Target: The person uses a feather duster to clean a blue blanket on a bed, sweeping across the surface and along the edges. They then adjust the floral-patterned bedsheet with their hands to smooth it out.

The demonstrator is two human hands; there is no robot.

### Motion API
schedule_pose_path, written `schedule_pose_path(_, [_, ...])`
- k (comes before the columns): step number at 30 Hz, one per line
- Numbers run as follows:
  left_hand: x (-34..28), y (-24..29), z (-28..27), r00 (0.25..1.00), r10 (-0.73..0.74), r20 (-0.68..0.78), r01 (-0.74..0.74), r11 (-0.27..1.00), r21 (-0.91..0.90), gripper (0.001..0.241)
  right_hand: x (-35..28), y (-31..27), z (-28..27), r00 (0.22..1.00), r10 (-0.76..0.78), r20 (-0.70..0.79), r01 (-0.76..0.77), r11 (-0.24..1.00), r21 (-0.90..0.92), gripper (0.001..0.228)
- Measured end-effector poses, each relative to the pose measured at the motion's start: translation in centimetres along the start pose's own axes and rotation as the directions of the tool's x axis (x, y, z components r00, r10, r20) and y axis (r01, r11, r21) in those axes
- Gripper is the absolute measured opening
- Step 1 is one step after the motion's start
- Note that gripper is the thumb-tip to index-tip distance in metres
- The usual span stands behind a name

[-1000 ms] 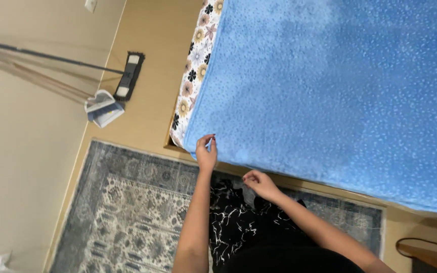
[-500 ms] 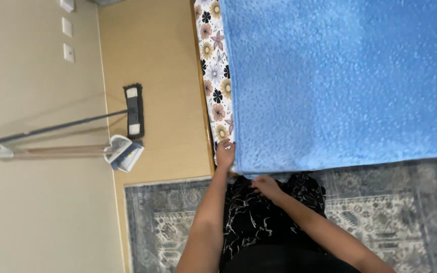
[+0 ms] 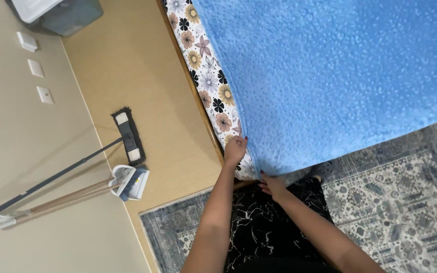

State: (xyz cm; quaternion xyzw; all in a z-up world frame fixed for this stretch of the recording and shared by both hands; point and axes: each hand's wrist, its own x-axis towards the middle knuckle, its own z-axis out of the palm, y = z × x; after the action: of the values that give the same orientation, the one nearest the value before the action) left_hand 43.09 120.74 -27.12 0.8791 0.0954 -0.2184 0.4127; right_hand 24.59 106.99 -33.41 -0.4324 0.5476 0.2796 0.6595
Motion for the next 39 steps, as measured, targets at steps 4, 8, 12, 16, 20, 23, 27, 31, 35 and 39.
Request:
schedule_pose_path(4, [-2.9,1.5,-3.7,0.999,0.018,0.052,-0.023,0.995,0.099,0.026,2.2,2.5,-0.8,0.992,-0.121,-0.020,0.121,0.993,-0.008,0.030])
schedule_pose_path(8, [-4.5,1.0,-4.2,0.984,0.177,-0.009,-0.176,0.983,0.044,0.018,-1.0,2.1,-0.8,0.961,-0.276,-0.024,0.270,0.953,-0.139,0.031])
schedule_pose_path(12, [-4.4,0.5,-4.4,0.980,0.194,-0.035,-0.193,0.980,0.048,0.016,1.4,4.3,-1.0,0.906,-0.422,-0.031,0.417,0.903,-0.102,0.025])
schedule_pose_path(16, [-2.8,-1.6,-3.1,0.984,0.177,0.010,-0.178,0.983,0.054,0.015,0.0,3.0,-0.8,0.906,-0.424,-0.024,0.416,0.897,-0.148,0.025])
schedule_pose_path(20, [-2.4,-2.3,-2.7,0.994,0.086,0.066,-0.092,0.992,0.089,0.025,-4.1,1.8,-2.0,0.978,-0.168,0.123,0.204,0.891,-0.405,0.034])
schedule_pose_path(23, [-2.2,-0.9,-3.0,0.990,0.106,0.098,-0.113,0.991,0.070,0.033,-3.7,2.4,-3.1,0.987,-0.107,0.116,0.148,0.886,-0.440,0.044])
schedule_pose_path(27, [-1.7,-0.9,-1.9,0.994,0.106,0.021,-0.107,0.992,0.073,0.037,-3.5,2.1,-5.1,0.984,-0.176,0.042,0.179,0.909,-0.376,0.054])
schedule_pose_path(31, [0.2,2.3,-1.9,0.999,0.048,-0.014,-0.047,0.998,0.052,0.038,-4.7,-1.0,-5.1,0.972,-0.227,0.060,0.235,0.935,-0.265,0.049])
schedule_pose_path(35, [2.2,8.0,-3.1,0.997,-0.003,-0.072,0.014,0.989,0.150,0.041,-4.7,-2.6,-5.7,0.979,-0.187,0.083,0.204,0.919,-0.336,0.042])
schedule_pose_path(39, [3.4,9.3,-3.7,0.997,0.014,-0.080,0.014,0.939,0.344,0.036,-6.1,-2.9,-7.3,0.979,-0.161,0.126,0.184,0.961,-0.205,0.041])
